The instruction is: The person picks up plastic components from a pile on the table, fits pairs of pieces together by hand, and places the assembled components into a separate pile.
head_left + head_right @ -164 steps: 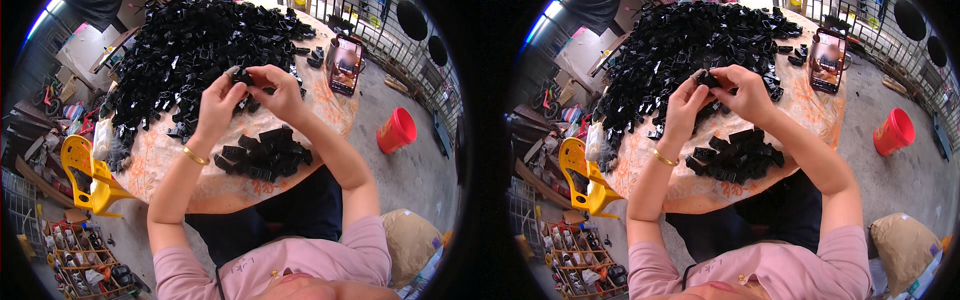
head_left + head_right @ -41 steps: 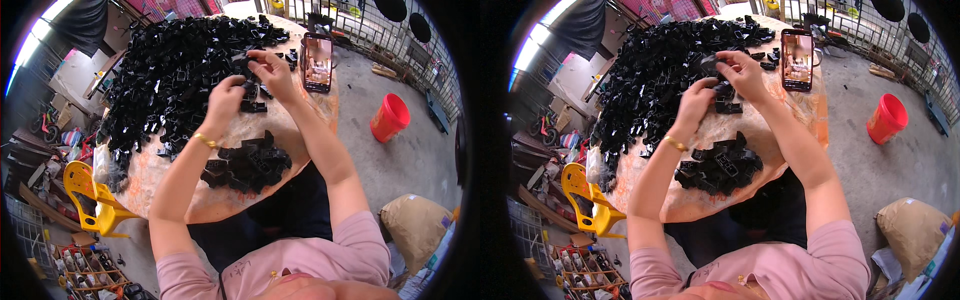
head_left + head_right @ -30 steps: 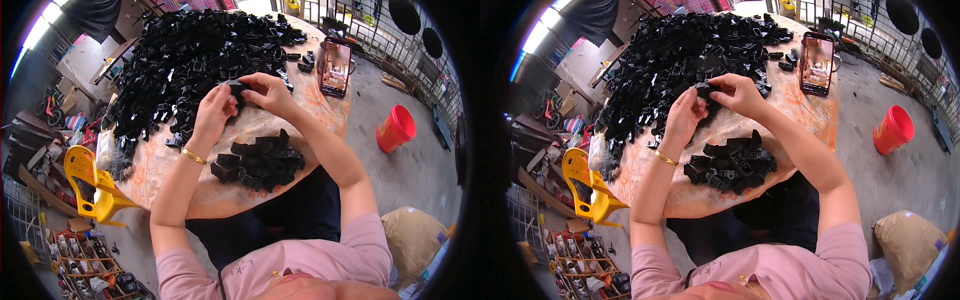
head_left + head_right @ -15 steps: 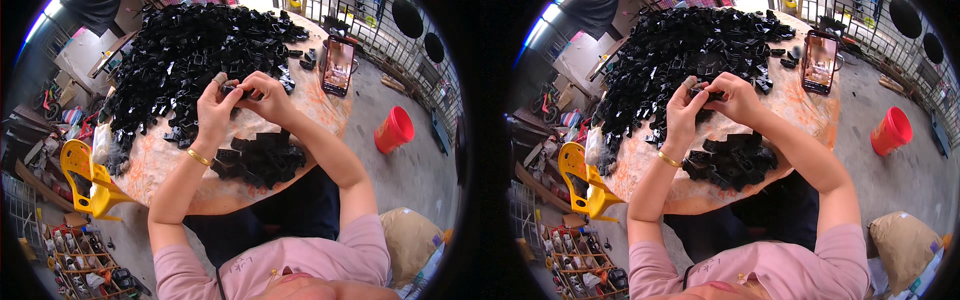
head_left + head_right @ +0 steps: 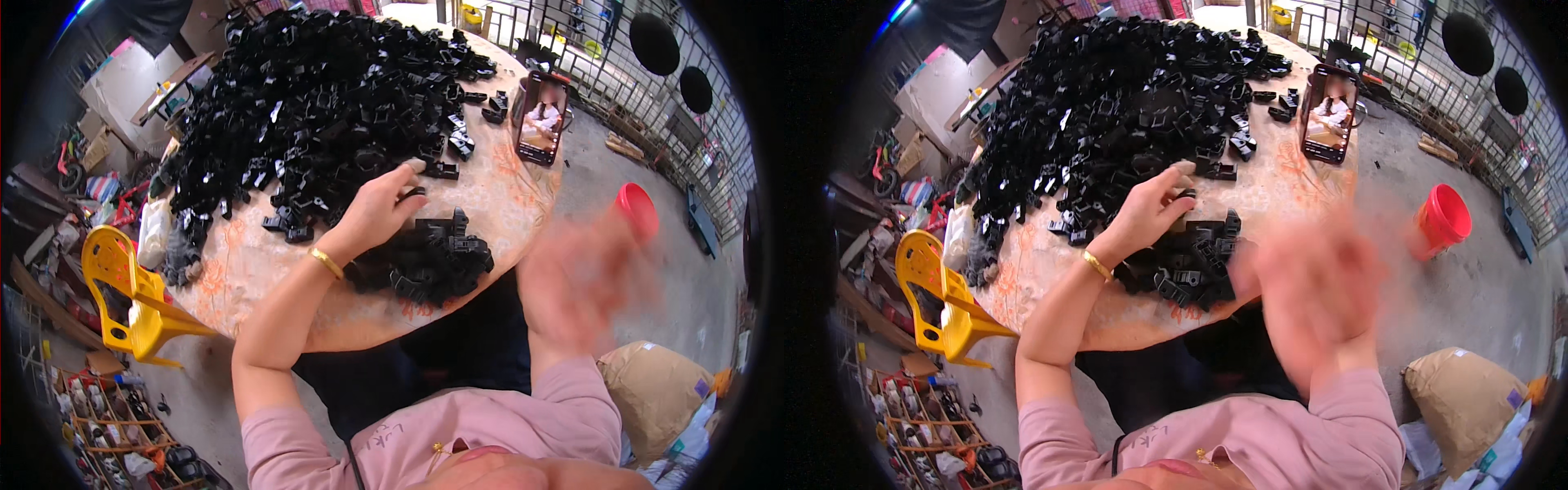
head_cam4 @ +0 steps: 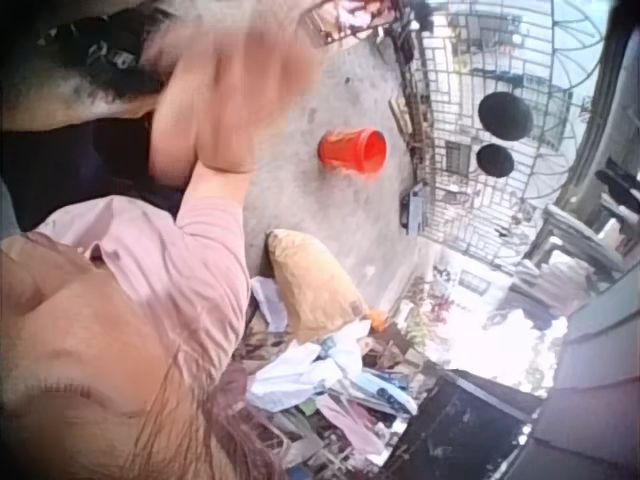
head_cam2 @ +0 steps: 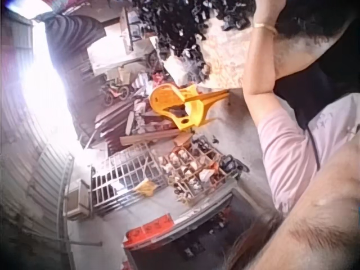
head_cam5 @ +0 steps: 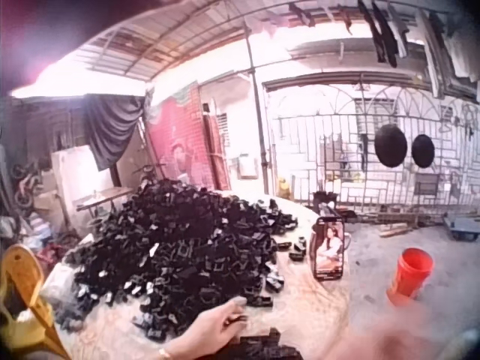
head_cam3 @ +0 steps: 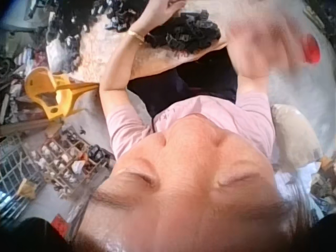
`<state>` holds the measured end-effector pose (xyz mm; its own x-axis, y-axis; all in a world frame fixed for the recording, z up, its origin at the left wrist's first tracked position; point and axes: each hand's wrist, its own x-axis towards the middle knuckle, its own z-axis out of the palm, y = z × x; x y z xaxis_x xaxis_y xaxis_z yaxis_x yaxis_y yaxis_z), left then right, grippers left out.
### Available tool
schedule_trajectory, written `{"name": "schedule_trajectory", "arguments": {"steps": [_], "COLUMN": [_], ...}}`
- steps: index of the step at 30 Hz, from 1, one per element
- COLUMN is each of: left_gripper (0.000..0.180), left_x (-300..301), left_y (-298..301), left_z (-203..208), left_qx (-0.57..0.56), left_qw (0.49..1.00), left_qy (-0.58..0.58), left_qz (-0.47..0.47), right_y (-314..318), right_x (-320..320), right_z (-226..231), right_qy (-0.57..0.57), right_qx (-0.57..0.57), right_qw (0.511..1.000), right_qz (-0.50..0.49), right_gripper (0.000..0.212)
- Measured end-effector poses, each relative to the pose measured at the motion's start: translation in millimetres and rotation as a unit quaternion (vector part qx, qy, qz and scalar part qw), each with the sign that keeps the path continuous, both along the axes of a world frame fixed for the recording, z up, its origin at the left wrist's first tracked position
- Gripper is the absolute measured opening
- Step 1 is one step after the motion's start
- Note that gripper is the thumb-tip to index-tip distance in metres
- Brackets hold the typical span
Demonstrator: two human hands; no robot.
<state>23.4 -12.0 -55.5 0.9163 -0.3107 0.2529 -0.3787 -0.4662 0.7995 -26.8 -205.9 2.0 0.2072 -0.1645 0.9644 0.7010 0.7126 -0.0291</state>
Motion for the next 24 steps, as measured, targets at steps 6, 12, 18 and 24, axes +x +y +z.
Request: {"name": "schedule_trajectory", "arguments": {"steps": [6,12,18,24], "left_gripper": [0.036,0.033,0.032,0.032], "left_x": [8,9,5,6], "left_y": [-1,3,2,2], "left_z": [-6,-12,-11,-15], "left_qx": [0.129,0.091,0.112,0.093], "left_qw": [0.981,0.992,0.989,0.986], "left_qy": [-0.142,-0.082,-0.092,-0.134], "left_qz": [-0.036,-0.011,-0.007,-0.02], "right_y": [-22,-8,-2,-8], "right_x": [-72,-80,-91,-94], "right_z": [45,58,45,32], "right_qy": [-0.302,-0.343,-0.32,-0.306], "right_qx": [0.066,0.257,0.213,0.13], "right_qw": [0.95,0.897,0.92,0.943], "right_qz": [0.05,-0.105,-0.077,0.003], "right_gripper": [0.035,0.032,0.035,0.039]}}
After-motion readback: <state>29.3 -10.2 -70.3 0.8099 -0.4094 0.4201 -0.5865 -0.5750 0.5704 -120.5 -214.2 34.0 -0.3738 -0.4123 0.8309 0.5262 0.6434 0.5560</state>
